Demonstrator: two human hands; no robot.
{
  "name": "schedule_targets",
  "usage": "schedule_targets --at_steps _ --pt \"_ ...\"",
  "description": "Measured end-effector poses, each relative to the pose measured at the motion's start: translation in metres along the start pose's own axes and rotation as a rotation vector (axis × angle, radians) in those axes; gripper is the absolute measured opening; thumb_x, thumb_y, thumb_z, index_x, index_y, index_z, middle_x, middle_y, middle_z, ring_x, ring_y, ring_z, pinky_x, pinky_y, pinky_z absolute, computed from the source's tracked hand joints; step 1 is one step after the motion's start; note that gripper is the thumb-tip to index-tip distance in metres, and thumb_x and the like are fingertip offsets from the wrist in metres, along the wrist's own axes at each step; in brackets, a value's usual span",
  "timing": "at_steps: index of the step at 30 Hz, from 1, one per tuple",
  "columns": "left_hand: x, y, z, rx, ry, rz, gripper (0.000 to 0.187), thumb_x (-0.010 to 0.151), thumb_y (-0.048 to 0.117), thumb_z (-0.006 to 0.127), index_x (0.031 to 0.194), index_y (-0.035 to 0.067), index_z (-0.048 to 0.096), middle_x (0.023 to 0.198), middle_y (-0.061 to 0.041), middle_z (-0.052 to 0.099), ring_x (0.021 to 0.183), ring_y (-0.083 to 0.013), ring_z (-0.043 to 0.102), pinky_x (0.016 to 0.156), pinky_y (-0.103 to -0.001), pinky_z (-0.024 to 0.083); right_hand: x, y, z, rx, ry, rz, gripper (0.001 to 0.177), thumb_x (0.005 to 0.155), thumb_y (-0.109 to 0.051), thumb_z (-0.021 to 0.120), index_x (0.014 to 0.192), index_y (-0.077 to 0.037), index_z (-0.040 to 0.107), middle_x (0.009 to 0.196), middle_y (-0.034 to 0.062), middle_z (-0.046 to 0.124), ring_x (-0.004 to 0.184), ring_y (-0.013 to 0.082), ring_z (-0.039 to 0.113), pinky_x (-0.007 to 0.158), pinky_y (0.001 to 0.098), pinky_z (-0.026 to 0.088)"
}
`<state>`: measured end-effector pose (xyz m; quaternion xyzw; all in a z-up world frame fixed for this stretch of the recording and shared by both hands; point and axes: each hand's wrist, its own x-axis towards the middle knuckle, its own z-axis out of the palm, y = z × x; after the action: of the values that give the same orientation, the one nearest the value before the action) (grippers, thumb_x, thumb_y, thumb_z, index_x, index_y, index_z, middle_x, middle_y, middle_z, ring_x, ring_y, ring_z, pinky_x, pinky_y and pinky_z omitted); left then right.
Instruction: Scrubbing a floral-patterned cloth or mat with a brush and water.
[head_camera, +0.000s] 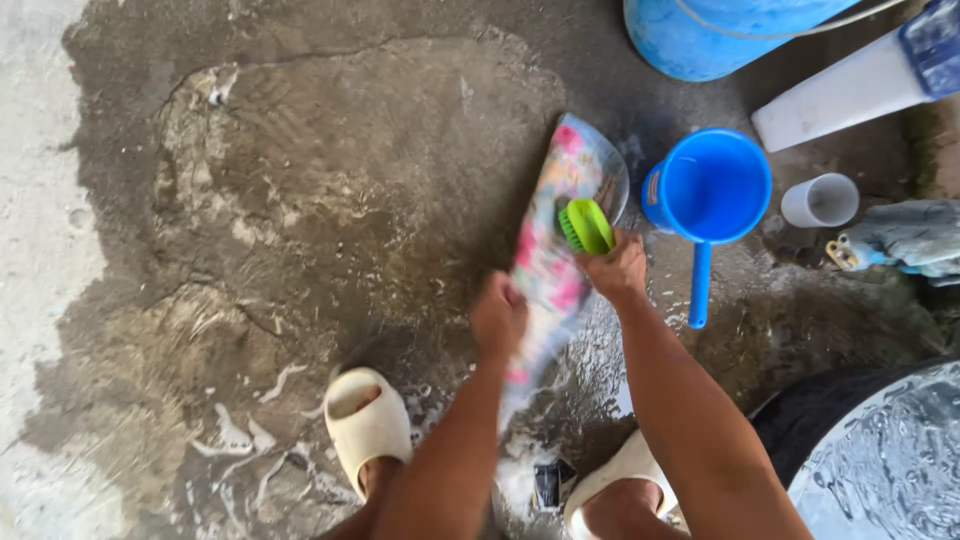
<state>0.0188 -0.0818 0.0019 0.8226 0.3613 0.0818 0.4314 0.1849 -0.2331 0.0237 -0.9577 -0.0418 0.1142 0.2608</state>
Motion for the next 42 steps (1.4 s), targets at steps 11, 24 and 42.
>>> schedule_targets --at_steps 11,24,42 --pt "0.033 -0.022 -0.094 0.639 -0.231 0.064 0.069 0.087 0.035 0.076 0.147 0.021 0.045 0.152 -0.013 0.038 0.141 -0.0394 0.035 0.106 -0.061 0.043 0.014 -0.08 -0.031 0.021 0.183 -0.526 0.088 0.083 -0.019 0.08 0.159 -0.009 0.037 0.126 0.0254 0.056 0.115 0.0431 0.054 0.097 0.0519 0.05" --pt "0.017 -0.008 -0.113 0.654 -0.395 -0.242 0.112 0.083 0.042 0.082 0.163 0.029 0.006 0.172 -0.005 -0.003 0.157 -0.0387 -0.001 0.116 -0.067 0.028 0.004 -0.015 0.081 -0.314 -0.345 -0.837 0.056 0.095 -0.009 0.059 0.147 -0.028 0.047 0.154 0.0171 0.048 0.142 0.0349 0.046 0.117 0.0472 0.041" --pt "0.033 0.02 -0.126 0.813 -0.582 -0.214 0.121 0.084 0.049 0.081 0.166 0.037 -0.007 0.168 -0.03 -0.003 0.153 -0.0548 0.005 0.108 -0.055 0.047 0.012 -0.119 0.018 -0.233 -0.143 -0.54 0.069 0.095 -0.012 0.055 0.156 0.004 0.028 0.137 0.0351 0.045 0.116 0.0432 0.054 0.099 0.0536 0.049"
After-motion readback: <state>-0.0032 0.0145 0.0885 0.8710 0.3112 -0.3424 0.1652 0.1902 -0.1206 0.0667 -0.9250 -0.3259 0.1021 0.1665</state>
